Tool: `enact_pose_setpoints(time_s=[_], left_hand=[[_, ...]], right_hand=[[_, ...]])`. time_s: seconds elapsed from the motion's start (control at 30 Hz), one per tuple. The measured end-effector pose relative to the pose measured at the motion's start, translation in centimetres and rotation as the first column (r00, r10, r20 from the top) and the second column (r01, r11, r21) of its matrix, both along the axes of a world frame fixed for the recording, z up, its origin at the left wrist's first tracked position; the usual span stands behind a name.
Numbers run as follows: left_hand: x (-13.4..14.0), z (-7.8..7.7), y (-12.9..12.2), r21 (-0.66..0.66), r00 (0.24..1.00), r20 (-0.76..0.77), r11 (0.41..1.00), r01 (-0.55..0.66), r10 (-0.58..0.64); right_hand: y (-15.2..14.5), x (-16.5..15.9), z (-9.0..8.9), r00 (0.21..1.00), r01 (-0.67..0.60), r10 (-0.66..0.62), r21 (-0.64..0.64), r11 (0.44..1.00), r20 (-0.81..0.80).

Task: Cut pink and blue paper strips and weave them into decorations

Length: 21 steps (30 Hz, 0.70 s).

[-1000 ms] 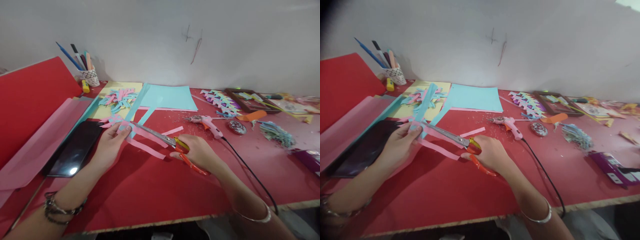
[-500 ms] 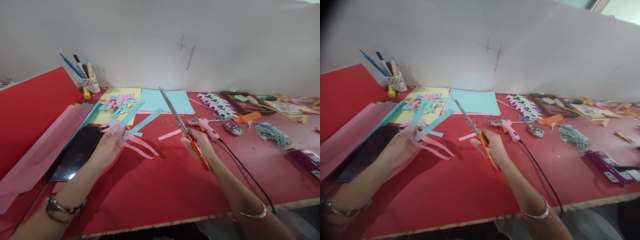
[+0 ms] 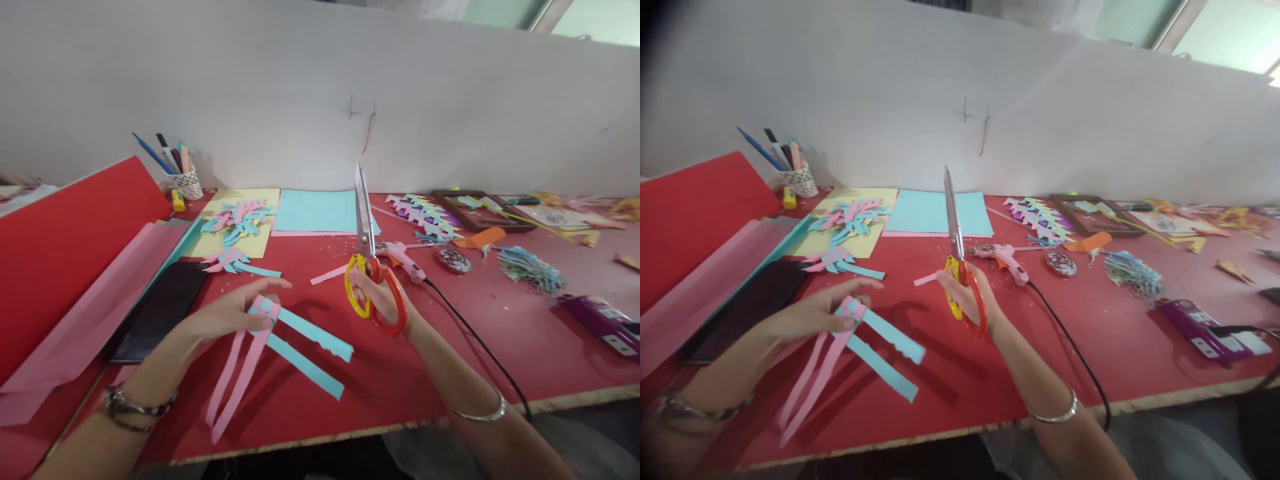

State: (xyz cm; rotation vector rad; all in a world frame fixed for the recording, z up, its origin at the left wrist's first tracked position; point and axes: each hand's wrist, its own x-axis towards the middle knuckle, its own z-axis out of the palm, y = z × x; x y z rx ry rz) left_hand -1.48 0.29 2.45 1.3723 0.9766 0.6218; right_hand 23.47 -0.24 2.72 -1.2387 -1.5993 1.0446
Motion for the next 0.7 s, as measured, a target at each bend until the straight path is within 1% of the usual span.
enact_pose_setpoints(time_s=[0.03, 0.1, 0.2, 0.3, 0.4, 0.53, 0.63, 0.7], left_hand=[[0.4, 0.2, -0.2, 0.012, 0.996, -0.056, 0.997, 0.071, -0.071], [1.4, 0.7, -0.4, 0.046, 0.978, -0.142, 0.986, 0.160, -0.152], [3.0, 1.5, -0.4, 0.120, 0.954, -0.242, 0.970, 0.210, -0.177], [4.2, 2.3, -0.2, 0.191, 0.933, -0.336, 0.961, 0.200, -0.127], [4.9, 2.8, 0.0, 0.209, 0.926, -0.361, 0.959, 0.190, -0.105], [5.3, 2.9, -0.1, 0.233, 0.952, -0.298, 0.961, 0.147, -0.074], [4.9, 2.9, 0.1, 0.259, 0.968, -0.244, 0.957, 0.126, -0.061], [4.0, 2.9, 0.4, 0.302, 0.976, -0.214, 0.953, 0.038, 0.029]], right_hand=[[0.0, -0.2, 0.1, 0.999, -0.033, 0.032, -0.026, 0.999, -0.028], [-0.2, -0.6, 0.2, 0.990, -0.115, 0.106, -0.091, 0.989, -0.099], [-0.5, -1.3, 0.2, 0.967, -0.227, 0.203, -0.155, 0.962, -0.154], [-0.7, -1.7, 0.0, 0.943, -0.296, 0.267, -0.137, 0.945, -0.197], [-0.9, -2.0, -0.2, 0.931, -0.317, 0.291, -0.091, 0.944, -0.222], [-1.0, -2.2, -0.4, 0.939, -0.304, 0.279, -0.104, 0.947, -0.203], [-1.0, -2.3, -0.4, 0.940, -0.283, 0.254, -0.106, 0.953, -0.229], [-1.0, -2.3, -0.4, 0.935, -0.252, 0.222, -0.080, 0.964, -0.277]])
